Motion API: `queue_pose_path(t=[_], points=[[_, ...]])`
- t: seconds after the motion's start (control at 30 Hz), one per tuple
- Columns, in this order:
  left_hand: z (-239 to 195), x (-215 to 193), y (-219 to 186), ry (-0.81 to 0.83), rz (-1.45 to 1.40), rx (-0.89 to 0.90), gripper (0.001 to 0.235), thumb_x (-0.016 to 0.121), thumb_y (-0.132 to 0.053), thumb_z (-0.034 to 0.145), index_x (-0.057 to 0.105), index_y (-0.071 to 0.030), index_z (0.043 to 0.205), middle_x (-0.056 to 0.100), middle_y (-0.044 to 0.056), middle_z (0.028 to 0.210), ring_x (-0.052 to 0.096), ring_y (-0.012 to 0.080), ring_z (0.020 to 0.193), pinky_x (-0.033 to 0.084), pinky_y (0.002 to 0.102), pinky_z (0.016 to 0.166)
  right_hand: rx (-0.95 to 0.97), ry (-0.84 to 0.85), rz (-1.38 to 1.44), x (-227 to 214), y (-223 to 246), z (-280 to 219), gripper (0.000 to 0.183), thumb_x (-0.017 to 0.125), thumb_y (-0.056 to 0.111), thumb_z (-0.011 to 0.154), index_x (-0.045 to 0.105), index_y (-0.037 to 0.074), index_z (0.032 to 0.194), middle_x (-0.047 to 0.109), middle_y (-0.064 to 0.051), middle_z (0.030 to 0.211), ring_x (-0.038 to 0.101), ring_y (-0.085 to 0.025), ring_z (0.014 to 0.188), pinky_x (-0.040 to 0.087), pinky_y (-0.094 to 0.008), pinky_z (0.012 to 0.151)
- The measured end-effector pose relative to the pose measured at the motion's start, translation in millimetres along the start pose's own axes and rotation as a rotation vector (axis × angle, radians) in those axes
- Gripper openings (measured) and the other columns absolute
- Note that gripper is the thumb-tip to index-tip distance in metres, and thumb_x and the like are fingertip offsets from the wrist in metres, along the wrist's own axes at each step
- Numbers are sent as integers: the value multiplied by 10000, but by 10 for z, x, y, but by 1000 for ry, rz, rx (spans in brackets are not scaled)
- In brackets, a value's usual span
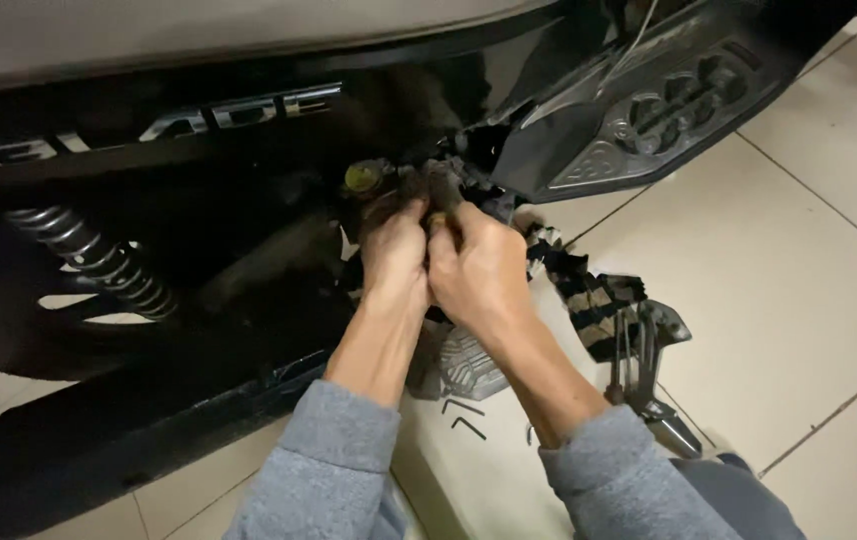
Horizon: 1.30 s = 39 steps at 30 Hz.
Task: The person uses a screwdriver to scrape and clean a part of the motorcycle's engine area, then wipes the area with a cloth. The person continues to wipe and clean the engine and surrounding parts with the cloth.
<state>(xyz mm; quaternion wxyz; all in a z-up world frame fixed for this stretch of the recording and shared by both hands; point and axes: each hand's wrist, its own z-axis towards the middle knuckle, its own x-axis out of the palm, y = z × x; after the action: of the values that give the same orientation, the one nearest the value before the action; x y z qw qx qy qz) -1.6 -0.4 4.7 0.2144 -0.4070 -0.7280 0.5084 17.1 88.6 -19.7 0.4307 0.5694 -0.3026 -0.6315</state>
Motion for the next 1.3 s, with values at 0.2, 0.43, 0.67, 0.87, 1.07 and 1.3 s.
queue_pose_path(t=[0.2,0.43,0.67,0.87,1.07,1.3], points=[[40,75,59,-44,-52,17,494,625,-282,937,650,98,1252,618,285,1371,493,352,1397,371,481,1175,42,-8,67,33,-116,121,240,631,282,896,731,63,888,725,-177,755,726,-407,828,548,-522,653],[-220,-38,193,-46,46,37,393,699,-259,856,764,33,1112,738,207,1182,660,309,1204,511,493,976,-48,18,-67,-200,161,-286,249,601,243,938,690,24,861,701,-251,762,684,-485,823,541,-562,656],[-79,199,408,-101,-94,5,435,793,-332,759,783,-4,1045,758,179,1045,690,271,1073,521,441,879,165,22,-162,-198,-44,-197,312,674,383,863,678,92,974,720,-203,866,694,-423,965,515,-565,797],[80,373,306,-83,-372,-3,387,784,-170,789,736,90,1071,725,239,1088,643,260,1104,500,451,906,295,13,-6,-294,153,36,295,663,401,852,767,161,990,766,-107,911,714,-342,1021,535,-463,836],[164,173,446,-90,-226,-2,419,799,-242,785,752,21,1108,734,183,1137,638,269,1169,492,481,949,291,30,-8,-208,75,57,273,680,390,856,784,181,995,766,-93,912,714,-335,1025,536,-461,841],[-153,-148,214,-40,-167,-12,403,720,-231,847,750,82,1098,729,246,1166,662,321,1179,493,504,916,-71,62,-198,-86,150,-153,188,633,199,873,734,42,903,718,-220,814,712,-436,860,550,-546,733]])
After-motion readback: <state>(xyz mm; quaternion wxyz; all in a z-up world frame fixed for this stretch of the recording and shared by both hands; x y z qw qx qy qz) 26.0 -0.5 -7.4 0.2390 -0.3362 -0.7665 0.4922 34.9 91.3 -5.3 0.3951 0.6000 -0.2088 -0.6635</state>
